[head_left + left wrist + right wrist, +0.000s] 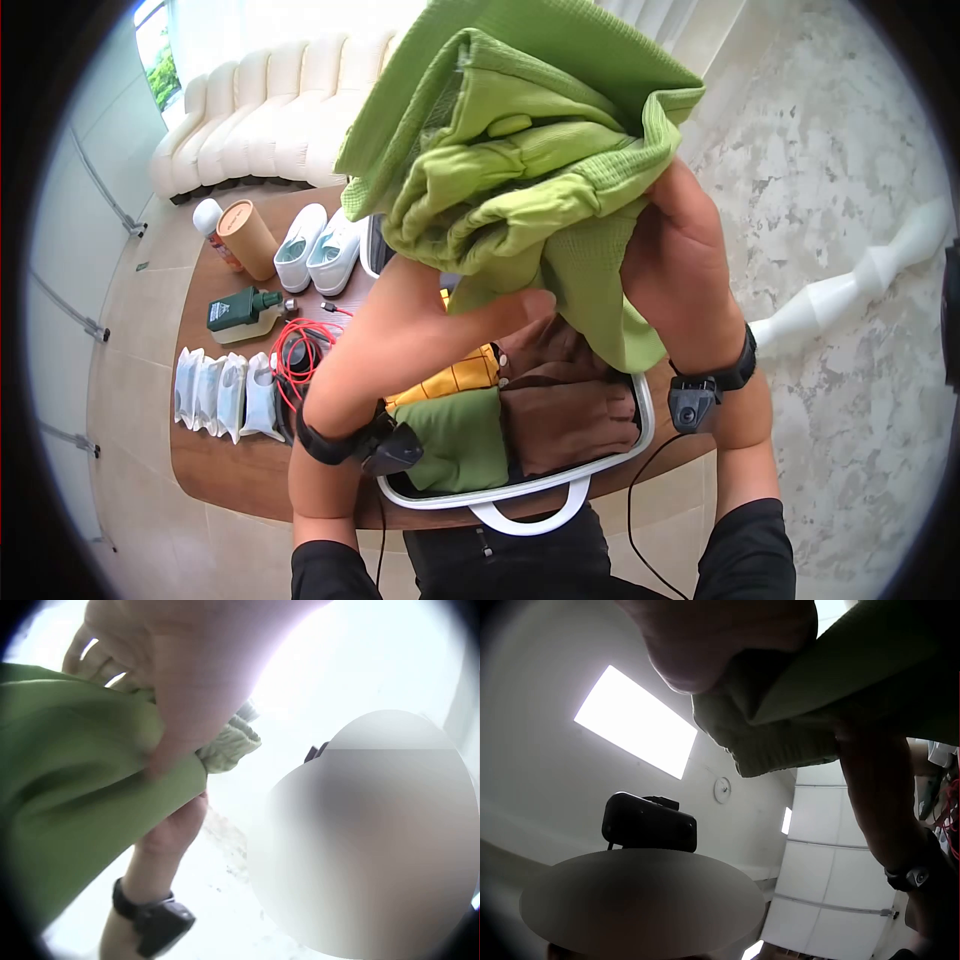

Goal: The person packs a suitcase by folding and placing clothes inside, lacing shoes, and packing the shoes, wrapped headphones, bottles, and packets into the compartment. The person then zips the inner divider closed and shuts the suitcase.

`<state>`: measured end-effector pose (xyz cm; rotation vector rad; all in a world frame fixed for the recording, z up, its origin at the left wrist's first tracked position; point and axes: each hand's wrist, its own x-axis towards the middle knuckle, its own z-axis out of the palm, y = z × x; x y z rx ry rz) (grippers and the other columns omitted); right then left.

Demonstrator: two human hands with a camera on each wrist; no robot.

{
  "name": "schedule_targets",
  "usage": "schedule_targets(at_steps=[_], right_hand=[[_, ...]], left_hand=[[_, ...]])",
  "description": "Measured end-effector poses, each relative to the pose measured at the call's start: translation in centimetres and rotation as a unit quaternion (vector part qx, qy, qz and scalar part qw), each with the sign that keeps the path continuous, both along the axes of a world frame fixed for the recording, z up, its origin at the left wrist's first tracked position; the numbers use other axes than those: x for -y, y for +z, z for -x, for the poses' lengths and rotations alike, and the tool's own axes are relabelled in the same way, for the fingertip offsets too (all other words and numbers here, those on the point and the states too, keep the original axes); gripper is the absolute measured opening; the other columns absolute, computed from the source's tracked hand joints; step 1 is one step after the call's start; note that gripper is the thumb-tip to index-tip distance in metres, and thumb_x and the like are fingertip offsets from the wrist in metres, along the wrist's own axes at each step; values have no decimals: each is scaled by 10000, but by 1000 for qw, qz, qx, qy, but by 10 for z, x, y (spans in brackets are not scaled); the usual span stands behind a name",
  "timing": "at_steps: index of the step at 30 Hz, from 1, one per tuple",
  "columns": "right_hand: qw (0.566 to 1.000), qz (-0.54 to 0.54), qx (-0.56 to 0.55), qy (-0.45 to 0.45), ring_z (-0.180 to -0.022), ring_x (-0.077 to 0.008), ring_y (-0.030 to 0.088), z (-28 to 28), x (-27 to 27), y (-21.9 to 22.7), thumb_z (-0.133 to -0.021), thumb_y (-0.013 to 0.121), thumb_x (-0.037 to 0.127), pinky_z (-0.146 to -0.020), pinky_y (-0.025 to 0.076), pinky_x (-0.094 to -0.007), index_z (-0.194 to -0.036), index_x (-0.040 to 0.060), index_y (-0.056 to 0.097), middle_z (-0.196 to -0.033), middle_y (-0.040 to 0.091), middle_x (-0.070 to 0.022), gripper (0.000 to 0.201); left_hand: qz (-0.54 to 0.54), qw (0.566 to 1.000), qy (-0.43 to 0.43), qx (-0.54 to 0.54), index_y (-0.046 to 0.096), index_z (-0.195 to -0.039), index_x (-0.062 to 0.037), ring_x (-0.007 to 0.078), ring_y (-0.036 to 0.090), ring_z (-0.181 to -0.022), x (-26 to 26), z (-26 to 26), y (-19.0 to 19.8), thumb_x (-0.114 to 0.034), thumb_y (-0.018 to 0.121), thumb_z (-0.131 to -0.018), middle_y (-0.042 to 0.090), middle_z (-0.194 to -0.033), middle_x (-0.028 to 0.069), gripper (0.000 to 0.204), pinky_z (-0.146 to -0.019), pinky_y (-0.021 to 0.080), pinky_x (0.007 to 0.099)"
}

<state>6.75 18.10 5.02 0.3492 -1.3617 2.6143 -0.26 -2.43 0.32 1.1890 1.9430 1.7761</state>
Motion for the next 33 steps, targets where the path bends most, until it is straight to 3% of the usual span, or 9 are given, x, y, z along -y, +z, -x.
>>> schedule_targets(at_steps=[1, 6, 9, 16, 19, 24, 25, 32, 33], right_hand=[[1000, -6, 7, 0, -1069, -214, 696, 3, -3, -6, -1001, 602, 120, -954, 573, -380, -1242, -28, 608, -1171, 696, -121, 283], [993, -97, 56, -45, -1099, -197, 686, 4, 13, -20, -964, 656, 130, -959, 561, -344, -1307, -44, 586, -1204, 685, -110, 392], [971, -210, 59, -93, -1122, -182, 669, 2, 13, -31, -906, 645, 56, -936, 541, -308, -1344, -49, 572, -1249, 651, -116, 456], [915, -362, 88, -155, -896, -118, 667, -29, -96, -35, -890, 522, -28, -837, 568, -254, -1068, -3, 691, -1000, 711, -73, 247], [849, -363, 91, -375, -784, -96, 601, -66, -172, 1, -885, 471, -56, -714, 514, -236, -1008, 31, 671, -915, 641, -27, 251], [888, -234, -46, -393, -812, -93, 529, -155, -258, 40, -941, 498, -25, -731, 468, -227, -1105, 41, 562, -941, 563, -20, 188], [876, -255, -34, -408, -813, -88, 523, -169, -276, 32, -942, 502, -17, -715, 455, -226, -1058, 49, 563, -923, 552, -20, 147], [830, -315, 236, -395, -781, -152, 638, -160, -271, -130, -922, 608, 70, -763, 507, -305, -979, 27, 613, -826, 666, -64, 72], [744, -503, 251, -361, -848, -183, 664, -147, -247, -127, -931, 641, 114, -822, 522, -333, -1035, 16, 629, -893, 694, -92, 144]], left_hand=[[-116, 993, -23, -22, 520, -1452, 13, 214, 586, -1281, -5, 6, -9, -199, 820, -923, 612, -1401, 114, 643, -1093, 470, 391], [-175, 976, -28, 130, 558, -1418, -24, 166, 647, -1173, -6, 20, -16, -357, 867, -891, 639, -1349, 80, 696, -956, 545, 313], [-276, 923, -10, 266, 554, -1431, -33, 259, 642, -1255, -10, 14, -8, -320, 602, -1085, 653, -1349, 101, 452, -1040, 544, 379], [-379, 905, 102, 161, 561, -1424, -11, 196, 659, -1194, 14, 36, 0, -201, 740, -1001, 658, -1329, 90, 497, -1004, 549, 349], [-367, 911, 59, 180, 486, -1505, -29, 232, 602, -1320, 28, 37, 4, -263, 575, -1091, 605, -1444, 113, 484, -1098, 509, 403], [-317, 932, 27, 174, 427, -1540, -3, 248, 577, -1354, 42, 42, -4, -334, 524, -1108, 556, -1498, 147, 552, -1120, 492, 409], [-320, 926, 73, 186, 537, -1454, 11, 195, 645, -1227, 36, 31, 4, -299, 698, -1024, 643, -1369, 118, 554, -1026, 524, 346], [-131, 983, 20, 125, 594, -1377, 11, 142, 649, -1129, 37, 22, 11, -150, 824, -915, 709, -1252, 66, 541, -968, 522, 312], [-115, 987, 22, 115, 605, -1363, 2, 129, 653, -1099, 35, 23, 8, -99, 835, -889, 720, -1233, 56, 536, -947, 532, 313]])
